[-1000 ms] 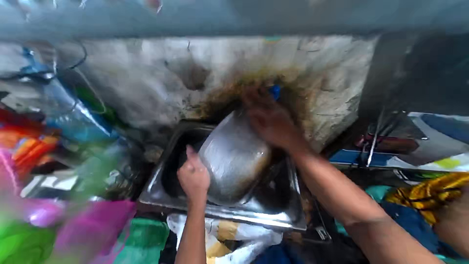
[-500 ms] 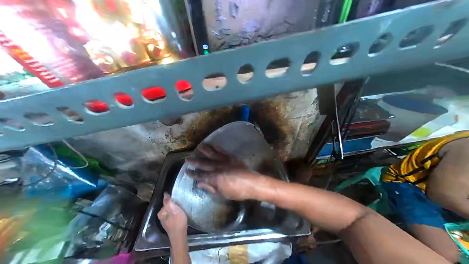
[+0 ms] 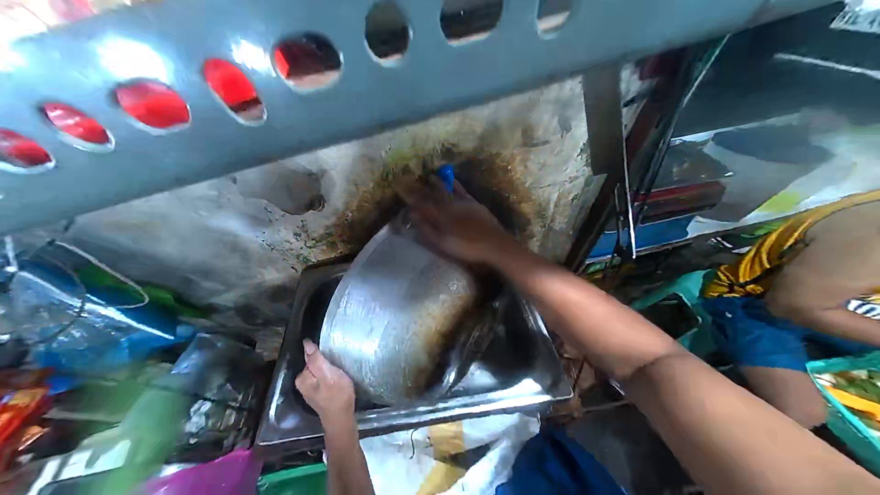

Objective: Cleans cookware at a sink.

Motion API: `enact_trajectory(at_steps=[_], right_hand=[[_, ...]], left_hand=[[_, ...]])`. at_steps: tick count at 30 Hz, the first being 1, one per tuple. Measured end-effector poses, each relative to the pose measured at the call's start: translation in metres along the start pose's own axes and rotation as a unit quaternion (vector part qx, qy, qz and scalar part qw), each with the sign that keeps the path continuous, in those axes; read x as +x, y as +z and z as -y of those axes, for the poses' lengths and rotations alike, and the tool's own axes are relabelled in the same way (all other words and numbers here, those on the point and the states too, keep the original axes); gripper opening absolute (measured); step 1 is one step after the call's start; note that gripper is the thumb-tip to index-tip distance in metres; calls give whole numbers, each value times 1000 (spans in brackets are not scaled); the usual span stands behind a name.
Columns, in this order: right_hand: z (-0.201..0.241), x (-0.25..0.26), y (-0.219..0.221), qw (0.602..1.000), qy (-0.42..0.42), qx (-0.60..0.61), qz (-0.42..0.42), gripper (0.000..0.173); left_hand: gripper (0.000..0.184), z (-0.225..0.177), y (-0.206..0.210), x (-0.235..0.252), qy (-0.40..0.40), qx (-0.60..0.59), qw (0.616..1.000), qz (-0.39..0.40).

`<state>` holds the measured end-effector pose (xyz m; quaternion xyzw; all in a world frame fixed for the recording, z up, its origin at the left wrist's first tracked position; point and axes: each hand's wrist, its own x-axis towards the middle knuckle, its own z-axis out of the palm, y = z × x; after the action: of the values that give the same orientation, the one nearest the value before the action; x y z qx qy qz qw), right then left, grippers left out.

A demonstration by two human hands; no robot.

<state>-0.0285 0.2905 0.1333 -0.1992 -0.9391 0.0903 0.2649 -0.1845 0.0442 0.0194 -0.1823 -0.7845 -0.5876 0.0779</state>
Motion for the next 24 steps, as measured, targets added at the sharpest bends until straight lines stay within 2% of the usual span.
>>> enact_trajectory(at_steps=[1,2,4,6,8,10,12,13,16,18,20,22,23,24], right_hand=[[-13,5,-2,999,33,21,-2,53],[-10,4,0,999,26,10,-23,54],[35,-15,8,994,-85,-33,-58,54],[84,-35,16,983,-181,-33,0,49],[85,-38,15,977,-212,6,8,44],[41,-27,2,985,-166,24,-49,43],[3,-18,-10,995,-67,15,-71,46],[5,-21,-10,996,-53,0,-73,48],[71,-52,9,986,-163,-31,-20,46],[87,-58,17,980,-200,-18,-1,42],[52,-40,4,988,-151,-11,-29,44],[7,-21,-9,998,-43,-16,-36,47],[2,-20,-12,999,-18,-21,-37,49],[15,-27,-10,998,-28,-32,-49,51]], left_hand=[[57,1,0,-1,8,-8,1000,-2],[56,3,2,0,15,-17,1000,-5],[55,2,8,-2,23,-32,999,-6],[54,0,11,-10,25,-49,998,-3],[53,0,11,-20,19,-46,999,-1],[53,2,11,-26,25,-33,999,-9],[56,-1,11,-28,10,-17,1000,-12],[55,-2,11,-28,5,-16,1000,-12],[56,-6,13,-25,-3,-33,999,-4],[57,-4,9,-29,2,-29,1000,2],[58,-4,7,-33,9,-16,1000,-3],[60,-1,6,-39,3,-8,1000,-17],[60,-1,4,-41,-6,-4,1000,-23],[60,-3,4,-41,-15,-1,1000,-24]])
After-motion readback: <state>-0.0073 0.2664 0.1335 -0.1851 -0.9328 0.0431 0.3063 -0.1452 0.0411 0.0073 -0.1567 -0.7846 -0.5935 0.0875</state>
